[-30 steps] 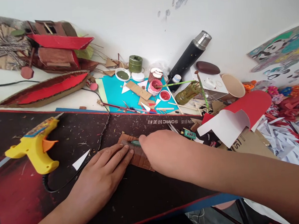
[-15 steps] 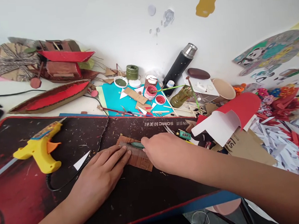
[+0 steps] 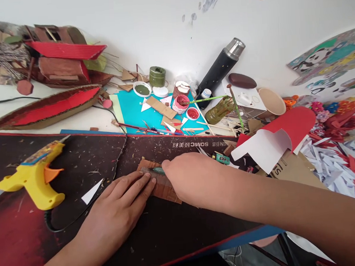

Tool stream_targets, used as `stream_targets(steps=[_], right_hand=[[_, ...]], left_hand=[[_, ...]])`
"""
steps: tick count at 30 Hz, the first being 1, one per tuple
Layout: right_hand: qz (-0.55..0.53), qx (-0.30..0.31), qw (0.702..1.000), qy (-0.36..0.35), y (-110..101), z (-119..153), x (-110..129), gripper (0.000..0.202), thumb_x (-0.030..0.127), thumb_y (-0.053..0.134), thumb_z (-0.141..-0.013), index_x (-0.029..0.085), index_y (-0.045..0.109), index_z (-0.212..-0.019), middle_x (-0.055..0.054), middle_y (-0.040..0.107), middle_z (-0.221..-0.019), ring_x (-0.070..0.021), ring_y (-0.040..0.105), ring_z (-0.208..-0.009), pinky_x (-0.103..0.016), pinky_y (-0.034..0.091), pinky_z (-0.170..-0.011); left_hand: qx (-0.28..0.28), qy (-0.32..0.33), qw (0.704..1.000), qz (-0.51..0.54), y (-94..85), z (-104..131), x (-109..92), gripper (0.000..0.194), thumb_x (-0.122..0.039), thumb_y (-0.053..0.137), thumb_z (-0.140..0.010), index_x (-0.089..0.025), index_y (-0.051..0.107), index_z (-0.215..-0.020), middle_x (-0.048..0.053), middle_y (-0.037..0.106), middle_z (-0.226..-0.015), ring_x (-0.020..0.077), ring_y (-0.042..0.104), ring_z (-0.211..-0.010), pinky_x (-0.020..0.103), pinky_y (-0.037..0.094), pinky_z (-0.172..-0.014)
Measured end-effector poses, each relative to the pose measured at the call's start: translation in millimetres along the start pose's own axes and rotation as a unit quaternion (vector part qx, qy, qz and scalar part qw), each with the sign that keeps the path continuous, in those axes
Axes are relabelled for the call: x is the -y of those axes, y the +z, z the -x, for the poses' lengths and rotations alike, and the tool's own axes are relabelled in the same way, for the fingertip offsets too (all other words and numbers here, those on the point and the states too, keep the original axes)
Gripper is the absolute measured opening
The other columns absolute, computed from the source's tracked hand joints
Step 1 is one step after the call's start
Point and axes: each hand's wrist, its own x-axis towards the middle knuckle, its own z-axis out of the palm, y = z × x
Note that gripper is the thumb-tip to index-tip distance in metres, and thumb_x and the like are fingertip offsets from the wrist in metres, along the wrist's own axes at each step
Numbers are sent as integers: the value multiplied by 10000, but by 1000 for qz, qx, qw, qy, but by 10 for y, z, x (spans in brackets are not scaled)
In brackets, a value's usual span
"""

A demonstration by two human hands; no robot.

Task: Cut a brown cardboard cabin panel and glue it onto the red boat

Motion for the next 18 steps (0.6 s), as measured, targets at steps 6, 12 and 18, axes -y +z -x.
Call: stream_targets(steps=[6,12,18], right_hand=[[2,-53,999,-11,86,35,-59,268,136,525,-955,129,673,-1179,-145,781,-853,-322,789,-866,-361,551,-664],[19,-117,993,-15,236,180,-125,216,177,504,-1007,146,675,-1135,-123,782,-847,-321,786,-832,-362,522,-646],[9,-123,992,24,240,347,-127,198,259,502,-1054,157,662,-1113,-121,781,-850,-317,784,-790,-345,486,-602]], left_hand=[[-7,-7,1000,-5,1,-10,-7,394,-228,456,-1069,-185,629,-1420,94,733,-1352,290,621,-1297,437,507,-1025],[-16,-11,1000,-20,1,-20,-18,374,-238,464,-1072,-197,642,-1399,88,737,-1351,274,647,-1278,425,522,-1015],[-12,-4,999,-34,20,2,-10,374,-241,467,-1072,-189,643,-1398,95,739,-1350,277,660,-1263,431,538,-1008]])
